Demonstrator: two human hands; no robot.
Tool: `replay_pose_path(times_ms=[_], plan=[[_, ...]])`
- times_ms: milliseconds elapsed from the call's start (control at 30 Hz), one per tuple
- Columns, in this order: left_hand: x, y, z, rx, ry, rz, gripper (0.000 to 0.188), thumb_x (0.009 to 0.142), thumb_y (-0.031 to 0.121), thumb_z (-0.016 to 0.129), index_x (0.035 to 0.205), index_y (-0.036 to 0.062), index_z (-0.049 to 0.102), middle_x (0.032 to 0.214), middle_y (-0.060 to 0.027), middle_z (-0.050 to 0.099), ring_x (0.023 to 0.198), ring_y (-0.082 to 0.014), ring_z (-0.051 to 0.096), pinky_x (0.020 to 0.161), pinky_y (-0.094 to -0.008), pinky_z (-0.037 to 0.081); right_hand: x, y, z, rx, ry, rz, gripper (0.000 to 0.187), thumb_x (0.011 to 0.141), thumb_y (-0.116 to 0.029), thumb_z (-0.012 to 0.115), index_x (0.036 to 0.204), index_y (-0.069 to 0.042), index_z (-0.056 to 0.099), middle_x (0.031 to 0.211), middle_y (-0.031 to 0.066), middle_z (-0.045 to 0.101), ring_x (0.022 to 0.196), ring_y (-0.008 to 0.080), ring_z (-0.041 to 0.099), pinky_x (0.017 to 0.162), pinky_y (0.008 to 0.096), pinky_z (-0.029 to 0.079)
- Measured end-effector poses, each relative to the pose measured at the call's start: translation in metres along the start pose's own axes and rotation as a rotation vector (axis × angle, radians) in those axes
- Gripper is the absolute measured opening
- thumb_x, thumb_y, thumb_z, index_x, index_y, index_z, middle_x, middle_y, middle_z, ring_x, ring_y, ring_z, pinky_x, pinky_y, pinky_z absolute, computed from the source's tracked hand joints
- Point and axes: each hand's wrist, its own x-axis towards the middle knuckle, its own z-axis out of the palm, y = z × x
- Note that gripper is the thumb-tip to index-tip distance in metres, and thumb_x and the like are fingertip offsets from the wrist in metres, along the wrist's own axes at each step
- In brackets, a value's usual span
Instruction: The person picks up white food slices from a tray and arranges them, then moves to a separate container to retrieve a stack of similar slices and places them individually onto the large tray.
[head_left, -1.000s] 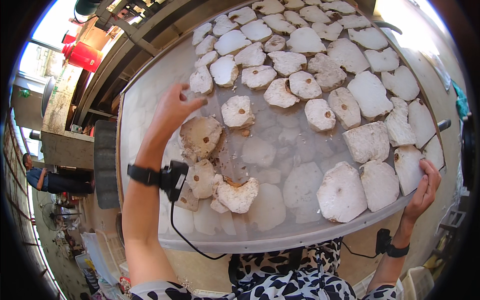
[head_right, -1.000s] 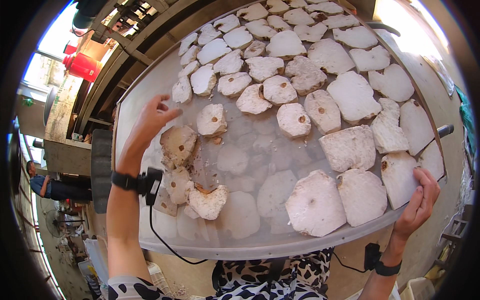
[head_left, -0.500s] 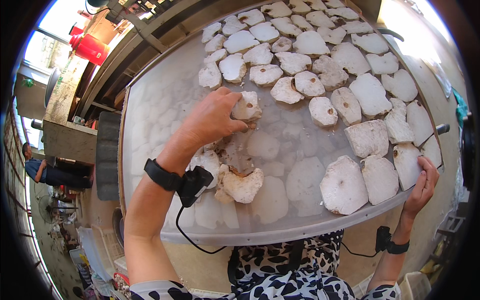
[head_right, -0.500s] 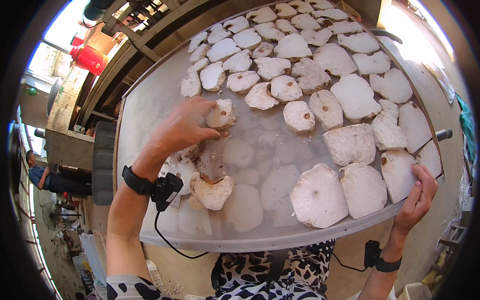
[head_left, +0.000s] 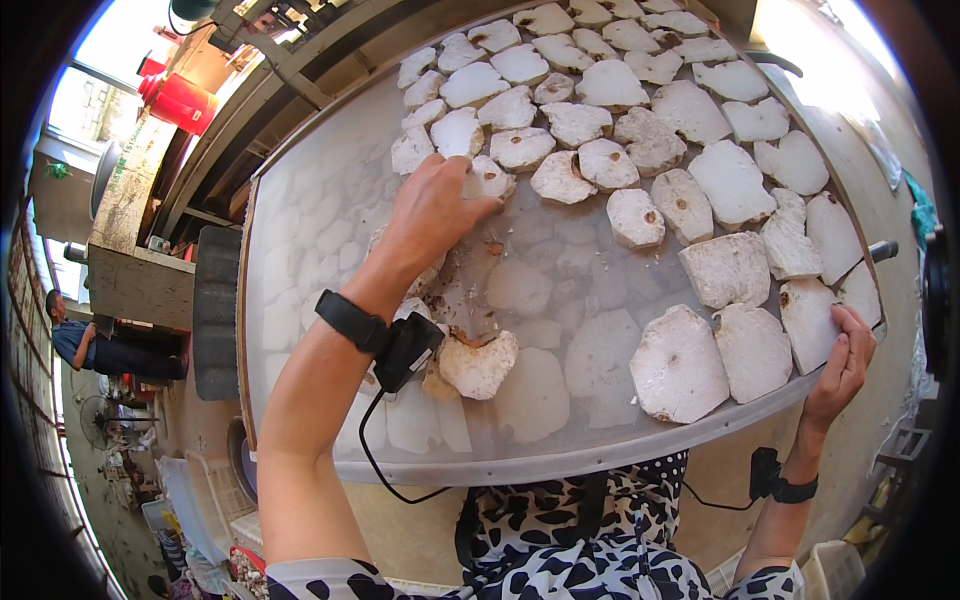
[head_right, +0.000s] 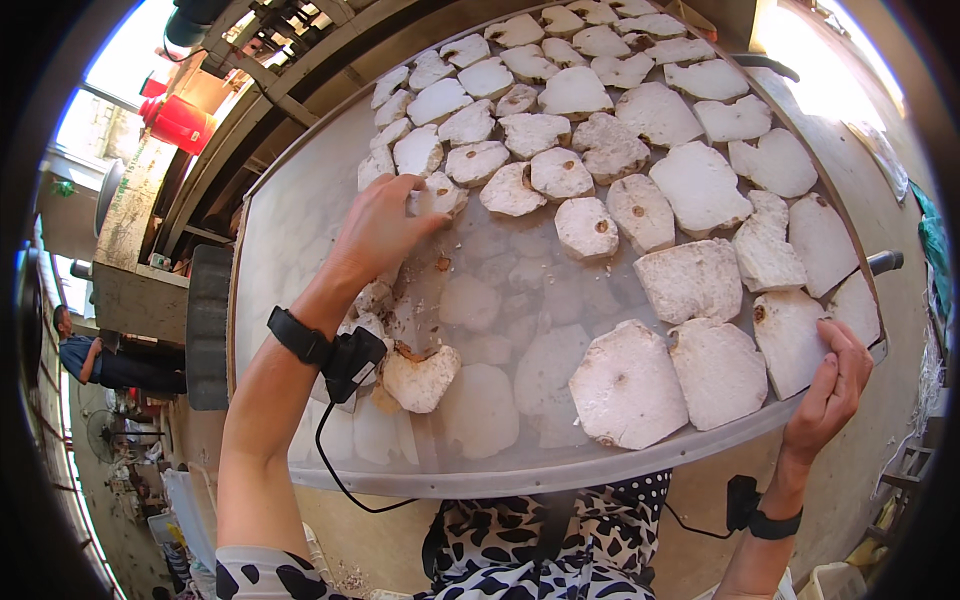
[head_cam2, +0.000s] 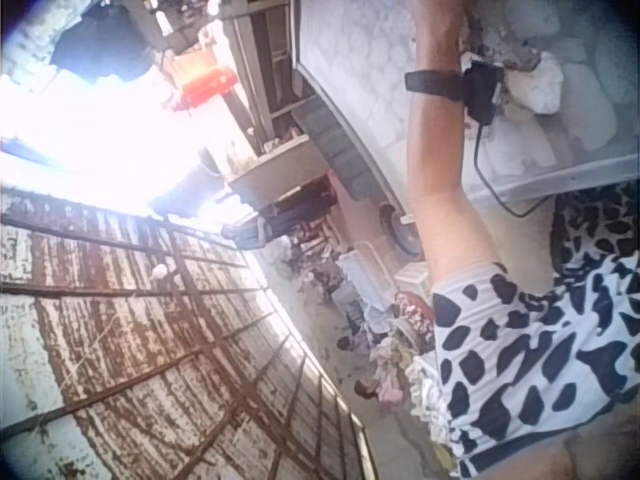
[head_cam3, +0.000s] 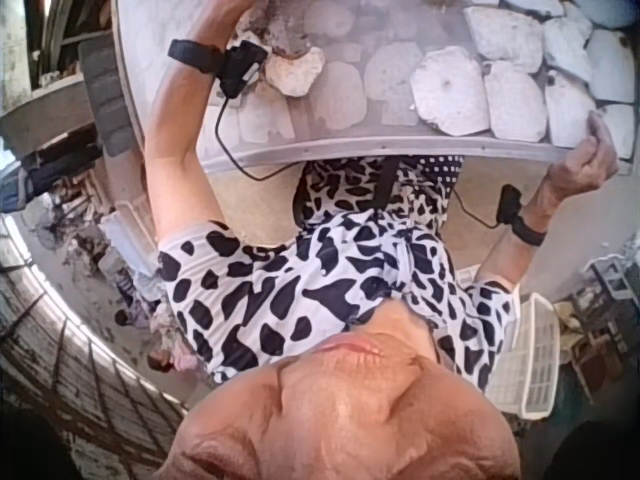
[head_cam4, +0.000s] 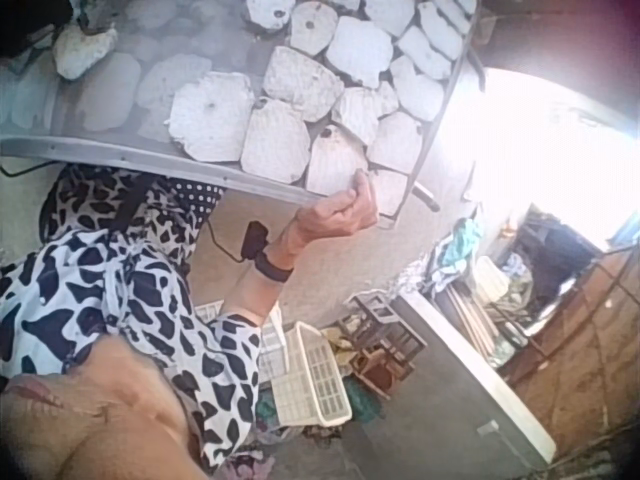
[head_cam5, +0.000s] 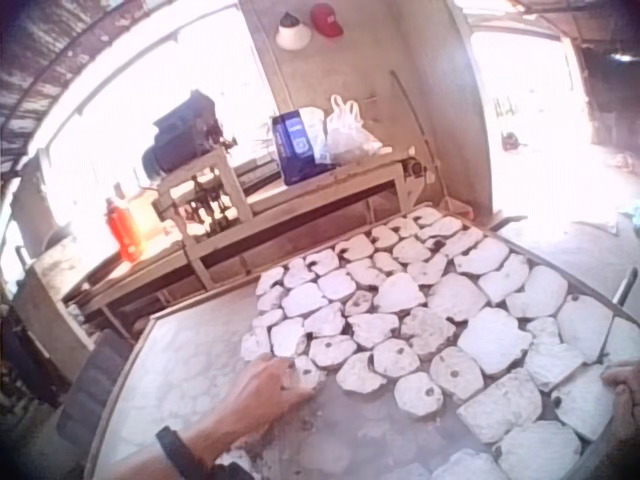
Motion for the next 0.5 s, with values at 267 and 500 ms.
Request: replay_pose_path(times_ms=[267, 500], plan=[[-0.001, -0.001, -0.003, 0.005, -0.009, 0.017, 0.055, 0.074, 0.033, 0.076, 0.116, 0.0008, 0.060, 0.104, -0.0191, 0.062, 0.095, -0.0337, 0.061, 0.083, -0.0400, 0.048, 0.000, -0.001, 0.000, 0.005, -0.003, 0.004, 0.029, 0.089, -0.006, 0.040, 0.102, 0.004, 0.064, 0.109, 0.0163, 0.063, 0.107, 0.0280, 0.054, 0.097, 0.0364, 0.039], [-0.062, -0.005, -0.057, 0.101, -0.229, 0.047, 0.072, 0.066, 0.024, 0.081, 0.129, 0.0065, 0.052, 0.123, -0.0210, 0.054, 0.118, -0.0377, 0.048, 0.098, -0.0436, 0.041, -0.001, 0.000, 0.001, 0.021, -0.003, 0.032, 0.030, 0.089, -0.005, 0.039, 0.103, 0.004, 0.064, 0.110, 0.0162, 0.063, 0.106, 0.0277, 0.054, 0.097, 0.0360, 0.040]])
